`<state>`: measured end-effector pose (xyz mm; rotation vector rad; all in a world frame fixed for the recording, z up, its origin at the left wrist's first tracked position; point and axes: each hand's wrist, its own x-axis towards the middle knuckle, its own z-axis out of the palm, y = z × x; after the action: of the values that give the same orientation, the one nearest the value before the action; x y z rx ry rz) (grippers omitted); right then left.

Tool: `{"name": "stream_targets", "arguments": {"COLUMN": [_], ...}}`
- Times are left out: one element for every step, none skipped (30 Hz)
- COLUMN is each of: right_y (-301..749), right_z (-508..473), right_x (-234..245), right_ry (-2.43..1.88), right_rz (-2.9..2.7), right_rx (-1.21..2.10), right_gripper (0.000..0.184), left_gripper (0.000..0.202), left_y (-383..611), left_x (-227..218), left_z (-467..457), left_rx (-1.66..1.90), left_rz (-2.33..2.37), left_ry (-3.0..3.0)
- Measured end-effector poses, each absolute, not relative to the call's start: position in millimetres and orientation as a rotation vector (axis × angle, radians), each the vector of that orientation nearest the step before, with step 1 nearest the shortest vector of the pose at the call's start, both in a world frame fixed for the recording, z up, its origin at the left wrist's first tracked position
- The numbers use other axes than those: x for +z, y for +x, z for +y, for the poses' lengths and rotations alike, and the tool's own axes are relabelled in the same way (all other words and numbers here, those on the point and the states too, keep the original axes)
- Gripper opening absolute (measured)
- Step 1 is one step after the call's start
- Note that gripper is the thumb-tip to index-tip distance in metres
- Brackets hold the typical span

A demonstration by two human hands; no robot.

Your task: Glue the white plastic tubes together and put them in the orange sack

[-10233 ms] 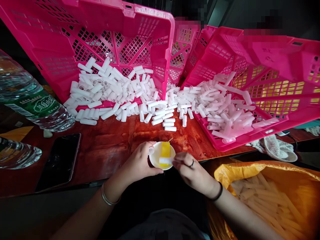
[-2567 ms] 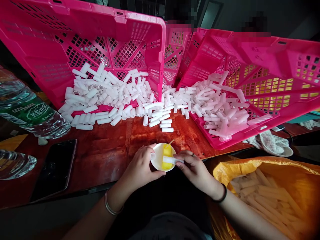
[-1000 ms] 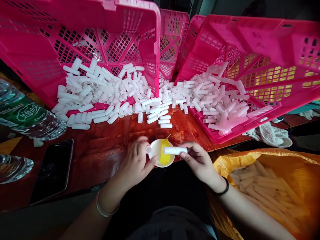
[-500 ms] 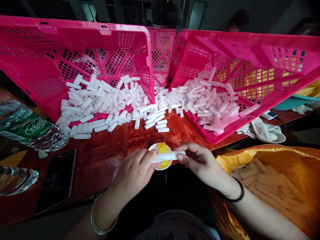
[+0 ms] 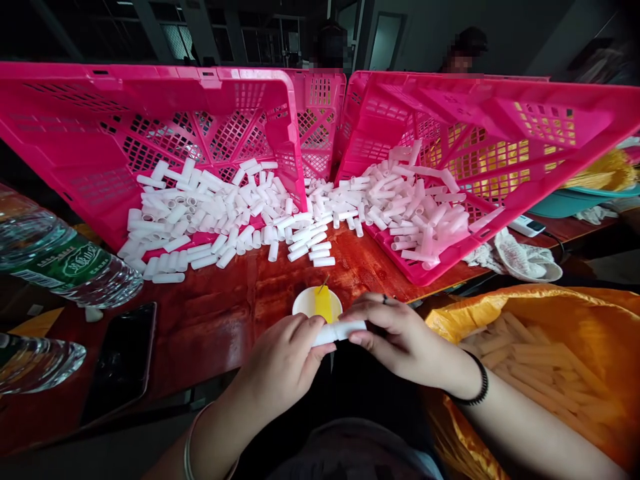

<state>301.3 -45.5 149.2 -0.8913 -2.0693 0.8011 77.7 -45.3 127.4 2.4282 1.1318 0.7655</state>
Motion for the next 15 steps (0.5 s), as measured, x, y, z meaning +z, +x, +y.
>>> {"name": "stream_targets", "arguments": {"right_y": [297, 294, 290, 287, 285, 283, 282, 282, 281, 281, 281, 282, 285, 290, 299], "right_z": [-45, -44, -44, -43, -44, -45, -47, -50, -54, -58, -64, -69, -75, -81, -88], "right_x": [148, 146, 144, 141, 140, 138, 138, 138, 138, 139, 140, 141, 142, 143, 144], "right_ry": [-0.934, -0.977, -1.01, -1.02, -1.005, -0.97, -0.929, -0.893, -0.88, -0.901, -0.953, -1.029, -1.119, -1.199, -1.267], "right_rz": [-2.039, -1.997, -1.958, -1.931, -1.913, -1.9, -1.887, -1.88, -1.884, -1.891, -1.901, -1.903, -1.893, -1.878, -1.865], "right_rx": [0.801, 0.788, 0.749, 0.68, 0.589, 0.493, 0.406, 0.34, 0.302, 0.281, 0.26, 0.23, 0.203, 0.18, 0.162], "right_gripper": [0.012, 0.016, 0.022, 0.026, 0.028, 0.028, 0.028, 0.028, 0.027, 0.027, 0.026, 0.026, 0.026, 0.027, 0.028], "left_gripper": [0.017, 0.018, 0.019, 0.021, 0.025, 0.03, 0.034, 0.038, 0.04, 0.04, 0.038, 0.035, 0.031, 0.027, 0.024], "left_y": [81, 85, 89, 93, 97, 101, 105, 109, 113, 118, 123, 129, 134, 139, 142], "left_x": [129, 132, 135, 137, 140, 142, 143, 143, 142, 140, 138, 135, 133, 132, 133], "left_z": [-47, -49, -50, -51, -52, -53, -55, -58, -61, -65, -69, -74, -77, -79, -79], "left_rx": [0.751, 0.741, 0.725, 0.688, 0.619, 0.521, 0.415, 0.333, 0.304, 0.332, 0.405, 0.503, 0.59, 0.646, 0.664], "left_rz": [1.141, 1.143, 1.132, 1.1, 1.048, 0.977, 0.897, 0.822, 0.768, 0.749, 0.756, 0.774, 0.787, 0.785, 0.767], "left_ry": [2.416, 2.351, 2.23, 2.054, 1.833, 1.587, 1.35, 1.167, 1.076, 1.091, 1.204, 1.384, 1.593, 1.799, 1.984]}}
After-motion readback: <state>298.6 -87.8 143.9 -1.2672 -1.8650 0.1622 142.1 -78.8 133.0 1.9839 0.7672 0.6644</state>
